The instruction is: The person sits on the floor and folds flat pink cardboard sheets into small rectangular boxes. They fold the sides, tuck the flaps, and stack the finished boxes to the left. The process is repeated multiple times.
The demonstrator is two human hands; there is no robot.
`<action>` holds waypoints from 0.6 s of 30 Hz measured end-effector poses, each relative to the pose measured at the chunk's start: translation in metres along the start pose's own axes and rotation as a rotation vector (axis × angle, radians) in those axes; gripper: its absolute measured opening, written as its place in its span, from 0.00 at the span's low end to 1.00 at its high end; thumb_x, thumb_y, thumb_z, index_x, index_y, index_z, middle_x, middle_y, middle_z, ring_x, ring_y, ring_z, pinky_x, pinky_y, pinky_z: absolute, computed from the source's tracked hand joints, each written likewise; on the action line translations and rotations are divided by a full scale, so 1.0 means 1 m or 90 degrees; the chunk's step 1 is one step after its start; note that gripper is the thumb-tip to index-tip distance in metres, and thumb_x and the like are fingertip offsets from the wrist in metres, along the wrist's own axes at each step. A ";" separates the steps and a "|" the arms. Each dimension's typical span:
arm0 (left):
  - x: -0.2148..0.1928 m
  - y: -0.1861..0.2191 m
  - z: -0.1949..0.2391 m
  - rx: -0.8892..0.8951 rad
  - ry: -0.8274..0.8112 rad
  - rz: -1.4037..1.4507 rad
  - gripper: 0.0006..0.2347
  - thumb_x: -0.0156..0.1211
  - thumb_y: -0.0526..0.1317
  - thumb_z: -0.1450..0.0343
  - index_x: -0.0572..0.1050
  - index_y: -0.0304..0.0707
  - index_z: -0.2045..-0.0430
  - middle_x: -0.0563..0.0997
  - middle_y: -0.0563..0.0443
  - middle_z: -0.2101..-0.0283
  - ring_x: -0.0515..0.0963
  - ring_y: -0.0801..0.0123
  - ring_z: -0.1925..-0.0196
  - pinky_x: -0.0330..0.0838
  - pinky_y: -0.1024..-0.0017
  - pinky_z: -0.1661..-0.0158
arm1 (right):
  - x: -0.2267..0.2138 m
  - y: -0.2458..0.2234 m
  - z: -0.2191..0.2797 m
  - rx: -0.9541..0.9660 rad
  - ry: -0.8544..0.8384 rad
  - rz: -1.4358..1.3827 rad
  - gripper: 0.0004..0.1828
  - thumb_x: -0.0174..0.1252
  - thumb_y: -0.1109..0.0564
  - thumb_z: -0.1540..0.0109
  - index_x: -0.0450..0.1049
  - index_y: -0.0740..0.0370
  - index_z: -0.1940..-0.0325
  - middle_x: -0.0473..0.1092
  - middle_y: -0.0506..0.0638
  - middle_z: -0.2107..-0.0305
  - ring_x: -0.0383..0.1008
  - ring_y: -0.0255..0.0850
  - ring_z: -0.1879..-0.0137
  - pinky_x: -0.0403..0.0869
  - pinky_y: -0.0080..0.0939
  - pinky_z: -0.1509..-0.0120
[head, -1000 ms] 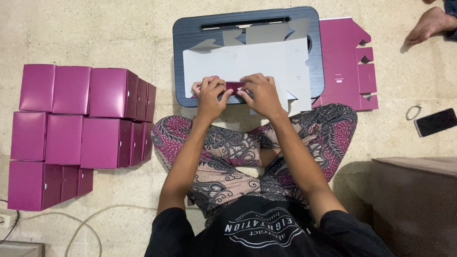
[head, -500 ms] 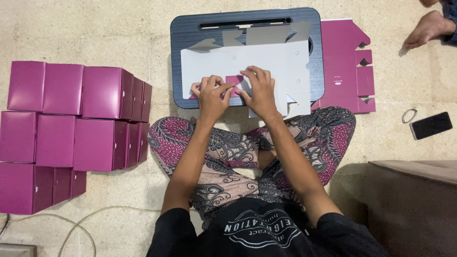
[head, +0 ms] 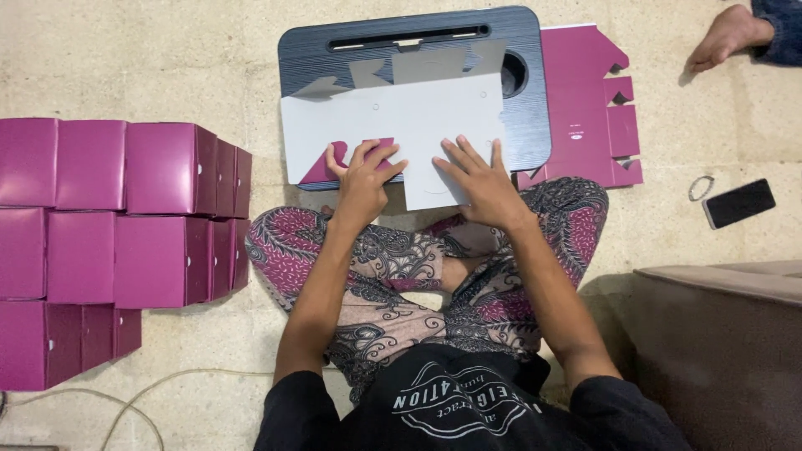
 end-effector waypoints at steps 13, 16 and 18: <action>0.026 -0.011 0.010 0.028 0.124 0.070 0.09 0.65 0.30 0.31 0.84 0.53 0.69 0.83 0.61 0.59 0.78 0.68 0.42 0.28 0.30 0.36 | 0.040 0.031 -0.009 -0.076 0.225 -0.134 0.35 0.69 0.69 0.58 0.80 0.55 0.46 0.70 0.49 0.38 0.65 0.49 0.27 0.54 0.62 0.20; 0.022 -0.012 0.004 0.037 0.113 0.114 0.08 0.68 0.33 0.34 0.84 0.54 0.70 0.83 0.61 0.63 0.79 0.70 0.46 0.30 0.33 0.35 | 0.041 0.037 -0.013 -0.071 0.263 -0.211 0.21 0.70 0.61 0.47 0.81 0.51 0.50 0.72 0.48 0.41 0.67 0.48 0.29 0.55 0.60 0.21; 0.032 -0.023 0.001 -0.011 0.108 0.168 0.06 0.68 0.43 0.30 0.81 0.52 0.61 0.85 0.62 0.59 0.82 0.71 0.51 0.34 0.41 0.33 | 0.035 0.037 -0.016 -0.019 0.308 -0.201 0.05 0.69 0.54 0.42 0.83 0.49 0.61 0.74 0.45 0.46 0.74 0.44 0.39 0.64 0.50 0.33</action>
Point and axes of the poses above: each hand's wrist, its own z-axis away from the middle knuckle, its own x-axis out of the palm, y = z × x, the point moved 3 cm from there along -z, towards the middle knuckle
